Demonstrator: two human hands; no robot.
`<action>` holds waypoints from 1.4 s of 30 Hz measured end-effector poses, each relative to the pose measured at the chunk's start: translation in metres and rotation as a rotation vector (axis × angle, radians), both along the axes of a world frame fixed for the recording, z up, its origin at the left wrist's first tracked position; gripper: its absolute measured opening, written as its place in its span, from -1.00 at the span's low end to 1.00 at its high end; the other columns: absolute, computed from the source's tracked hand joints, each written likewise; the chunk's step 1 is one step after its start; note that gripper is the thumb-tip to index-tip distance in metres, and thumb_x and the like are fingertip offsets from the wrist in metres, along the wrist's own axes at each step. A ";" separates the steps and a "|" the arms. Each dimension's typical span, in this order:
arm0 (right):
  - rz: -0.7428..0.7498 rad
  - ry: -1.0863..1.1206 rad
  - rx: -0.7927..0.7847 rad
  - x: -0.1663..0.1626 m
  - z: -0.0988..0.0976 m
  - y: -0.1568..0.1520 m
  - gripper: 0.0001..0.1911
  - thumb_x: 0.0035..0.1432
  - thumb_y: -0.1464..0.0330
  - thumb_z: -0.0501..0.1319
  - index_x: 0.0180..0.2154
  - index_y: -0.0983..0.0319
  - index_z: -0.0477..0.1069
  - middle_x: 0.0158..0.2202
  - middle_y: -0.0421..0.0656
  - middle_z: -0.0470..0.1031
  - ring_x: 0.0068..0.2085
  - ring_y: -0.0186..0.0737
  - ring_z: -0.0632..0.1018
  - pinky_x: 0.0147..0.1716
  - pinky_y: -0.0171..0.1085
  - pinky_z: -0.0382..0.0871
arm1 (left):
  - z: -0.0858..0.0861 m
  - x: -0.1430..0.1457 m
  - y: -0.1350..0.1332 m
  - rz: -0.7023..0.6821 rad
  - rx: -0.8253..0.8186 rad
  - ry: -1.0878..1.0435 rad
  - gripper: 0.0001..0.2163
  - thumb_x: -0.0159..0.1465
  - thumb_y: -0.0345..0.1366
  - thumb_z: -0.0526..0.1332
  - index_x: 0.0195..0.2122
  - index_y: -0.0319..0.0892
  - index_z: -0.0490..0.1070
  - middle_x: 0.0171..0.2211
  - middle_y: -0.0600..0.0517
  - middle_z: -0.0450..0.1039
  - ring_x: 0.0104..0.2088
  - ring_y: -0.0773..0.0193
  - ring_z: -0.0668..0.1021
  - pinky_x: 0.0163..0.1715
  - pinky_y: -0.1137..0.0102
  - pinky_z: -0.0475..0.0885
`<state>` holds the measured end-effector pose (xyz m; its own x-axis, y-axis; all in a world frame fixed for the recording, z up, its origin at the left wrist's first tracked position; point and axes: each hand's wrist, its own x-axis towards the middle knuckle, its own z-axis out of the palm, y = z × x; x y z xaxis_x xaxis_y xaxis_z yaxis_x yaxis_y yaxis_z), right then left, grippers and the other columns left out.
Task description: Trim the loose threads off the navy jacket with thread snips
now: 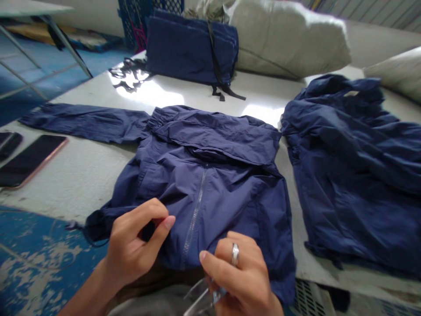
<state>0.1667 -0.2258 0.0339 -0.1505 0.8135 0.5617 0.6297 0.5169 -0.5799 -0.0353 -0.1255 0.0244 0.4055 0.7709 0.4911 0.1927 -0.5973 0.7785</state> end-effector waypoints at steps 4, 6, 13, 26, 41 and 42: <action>0.021 -0.078 -0.099 0.002 -0.004 -0.002 -0.62 0.09 0.64 0.15 -0.11 0.17 0.47 -0.55 -0.31 0.34 -0.54 -0.33 0.37 -0.48 -0.29 0.15 | 0.001 -0.007 0.002 0.055 -0.055 0.267 -0.90 0.37 -0.39 0.24 -0.33 -0.16 0.41 -0.49 0.13 0.31 -0.55 0.38 0.39 -0.52 0.45 0.30; 0.046 -0.148 -0.141 0.003 -0.004 -0.004 -0.61 0.04 0.65 0.15 -0.14 0.18 0.46 -0.53 -0.30 0.33 -0.52 -0.32 0.35 -0.49 -0.29 0.12 | 0.002 -0.010 0.002 0.071 -0.076 0.397 -0.93 0.36 -0.34 0.27 -0.30 -0.15 0.44 -0.49 0.14 0.32 -0.57 0.36 0.39 -0.53 0.43 0.29; -0.036 -0.183 -0.279 0.001 -0.010 -0.017 -0.56 0.00 0.64 0.15 -0.12 0.14 0.50 -0.44 -0.24 0.46 -0.45 -0.26 0.46 -0.35 -0.25 0.31 | 0.003 -0.013 0.001 0.110 -0.062 0.622 -0.91 0.29 -0.32 0.36 -0.32 -0.13 0.46 -0.42 0.09 0.46 -0.53 0.28 0.46 -0.49 0.37 0.29; -0.059 -0.107 -0.314 -0.004 -0.007 -0.019 -0.68 0.12 0.58 0.14 -0.20 0.11 0.51 -0.38 -0.22 0.55 -0.35 -0.24 0.55 -0.24 -0.27 0.40 | 0.009 0.006 0.005 -0.191 0.165 0.531 -0.74 0.37 -0.28 0.33 0.07 -0.13 0.53 0.05 -0.13 0.55 0.00 -0.04 0.49 0.00 0.05 0.42; -0.256 -0.101 -0.066 0.025 -0.002 -0.021 -0.83 0.19 0.51 0.22 -0.26 0.12 0.47 -0.44 -0.23 0.58 -0.43 -0.25 0.61 -0.38 -0.32 0.44 | -0.002 0.022 -0.007 -0.260 0.104 0.633 -0.61 0.40 -0.10 0.30 0.23 0.01 0.49 0.31 -0.12 0.46 0.25 -0.11 0.50 0.14 -0.02 0.41; -0.271 -0.095 -0.057 0.030 -0.002 -0.020 -0.84 0.20 0.51 0.22 -0.27 0.12 0.46 -0.45 -0.24 0.58 -0.46 -0.27 0.59 -0.43 -0.33 0.41 | -0.003 0.023 -0.003 -0.245 0.101 0.689 -0.57 0.39 -0.03 0.30 0.24 0.03 0.49 0.34 -0.11 0.43 0.27 -0.15 0.49 0.14 -0.06 0.40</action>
